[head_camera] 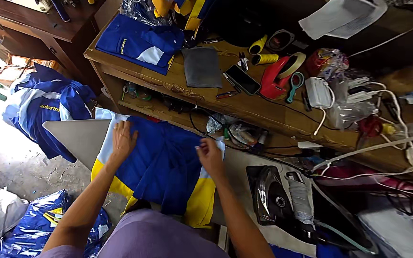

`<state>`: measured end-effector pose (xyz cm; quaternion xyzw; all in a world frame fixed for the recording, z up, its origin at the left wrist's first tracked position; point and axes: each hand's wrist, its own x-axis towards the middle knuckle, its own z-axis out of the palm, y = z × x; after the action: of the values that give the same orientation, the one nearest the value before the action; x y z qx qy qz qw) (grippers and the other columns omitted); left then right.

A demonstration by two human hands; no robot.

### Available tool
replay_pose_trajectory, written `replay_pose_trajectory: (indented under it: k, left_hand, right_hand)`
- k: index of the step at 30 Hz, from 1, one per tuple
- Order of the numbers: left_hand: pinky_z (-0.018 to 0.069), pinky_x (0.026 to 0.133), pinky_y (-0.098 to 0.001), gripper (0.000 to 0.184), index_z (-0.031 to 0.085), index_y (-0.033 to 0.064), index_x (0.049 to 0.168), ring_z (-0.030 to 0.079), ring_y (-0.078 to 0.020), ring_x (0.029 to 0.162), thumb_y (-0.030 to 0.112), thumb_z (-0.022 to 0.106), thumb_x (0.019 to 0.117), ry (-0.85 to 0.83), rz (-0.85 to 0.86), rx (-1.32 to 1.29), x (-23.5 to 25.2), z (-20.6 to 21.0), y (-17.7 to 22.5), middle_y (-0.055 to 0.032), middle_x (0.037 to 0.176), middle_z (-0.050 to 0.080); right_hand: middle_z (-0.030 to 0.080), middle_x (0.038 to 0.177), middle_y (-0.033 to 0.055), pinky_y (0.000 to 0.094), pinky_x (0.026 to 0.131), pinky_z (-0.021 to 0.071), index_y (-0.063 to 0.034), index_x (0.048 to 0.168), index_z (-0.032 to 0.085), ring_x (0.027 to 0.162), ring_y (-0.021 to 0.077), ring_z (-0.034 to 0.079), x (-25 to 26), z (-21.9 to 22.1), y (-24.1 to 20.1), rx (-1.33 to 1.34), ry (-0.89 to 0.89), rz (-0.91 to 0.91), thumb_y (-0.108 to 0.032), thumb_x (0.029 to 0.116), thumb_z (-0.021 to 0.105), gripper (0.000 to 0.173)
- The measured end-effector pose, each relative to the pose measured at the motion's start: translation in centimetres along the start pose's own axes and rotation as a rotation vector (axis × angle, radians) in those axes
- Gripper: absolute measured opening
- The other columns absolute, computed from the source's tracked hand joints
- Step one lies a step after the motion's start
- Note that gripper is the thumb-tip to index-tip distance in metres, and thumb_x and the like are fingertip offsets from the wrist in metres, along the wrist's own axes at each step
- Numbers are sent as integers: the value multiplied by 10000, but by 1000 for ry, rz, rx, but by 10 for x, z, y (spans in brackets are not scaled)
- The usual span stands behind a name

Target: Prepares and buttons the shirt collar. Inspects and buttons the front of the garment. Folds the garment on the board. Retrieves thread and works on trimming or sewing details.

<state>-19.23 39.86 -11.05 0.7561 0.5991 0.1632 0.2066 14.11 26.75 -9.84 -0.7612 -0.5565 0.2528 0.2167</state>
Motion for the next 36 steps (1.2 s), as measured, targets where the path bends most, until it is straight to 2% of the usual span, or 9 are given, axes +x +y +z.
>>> replay_pose_trajectory:
  k: [4,6,10,13,16,20,24,31,36]
  left_hand:
    - [554,888,-582,345,663,24,1209,709,-349,976,294,541,1032,-427,-50,-158,-55,24,27,-182,1031,723]
    - [546,885,-602,358,638,22,1238,700,-375,976,301,538,1038,-589,-71,-170,-80,28,40,-203,1035,711]
    - [518,979,-565,323,648,-13,1243,679,-375,1101,187,462,1069,-766,122,-213,-114,34,62,-224,1165,692]
    - [529,973,-546,295,698,-3,1167,686,-343,1093,147,477,1042,-588,119,-243,-102,40,67,-195,1158,706]
    - [539,965,-517,310,663,0,1250,686,-339,1074,171,528,1029,-393,37,-228,-80,51,67,-195,1172,693]
    - [551,894,-539,259,679,36,1170,682,-344,1076,190,559,1000,-397,-22,-101,-71,64,78,-166,1191,681]
    - [546,860,-529,226,672,35,1110,692,-304,977,175,564,970,-406,-92,-243,-67,57,76,-143,1025,710]
    - [589,717,-302,177,674,4,1041,674,-120,722,137,699,926,-386,-201,-709,-62,52,65,-59,855,694]
    - [603,679,-265,115,688,-2,1006,690,-98,680,77,705,924,-349,-279,-871,-63,51,68,-46,808,710]
  right_hand:
    - [717,1091,182,470,922,565,9,1213,672,1001,294,706,-13,53,-37,78,-193,-22,-370,993,638,439]
    - [721,1050,180,474,927,543,8,1160,698,995,298,695,-14,63,-42,73,-217,17,-321,1000,627,373]
    - [730,900,97,327,804,564,6,1067,725,814,135,686,-9,79,-34,438,-219,64,-234,956,685,268]
    - [712,842,66,262,738,555,19,1016,705,751,77,659,-6,88,-33,666,-215,90,-145,942,700,180]
    - [687,836,47,242,748,525,14,975,710,766,61,626,-4,87,-39,746,-246,117,-117,957,689,134]
    - [691,839,48,244,753,528,16,955,718,779,62,630,-2,87,-43,785,-279,157,-78,943,699,97]
    - [685,842,42,252,756,530,8,949,712,785,65,630,-3,85,-47,795,-293,179,-70,940,694,81]
    - [632,819,-1,253,723,489,-47,904,676,768,71,586,-1,83,-50,888,-359,236,-77,981,636,92]
    - [655,813,6,259,752,499,-39,884,696,782,72,601,-4,88,-50,908,-309,225,-79,978,650,111]
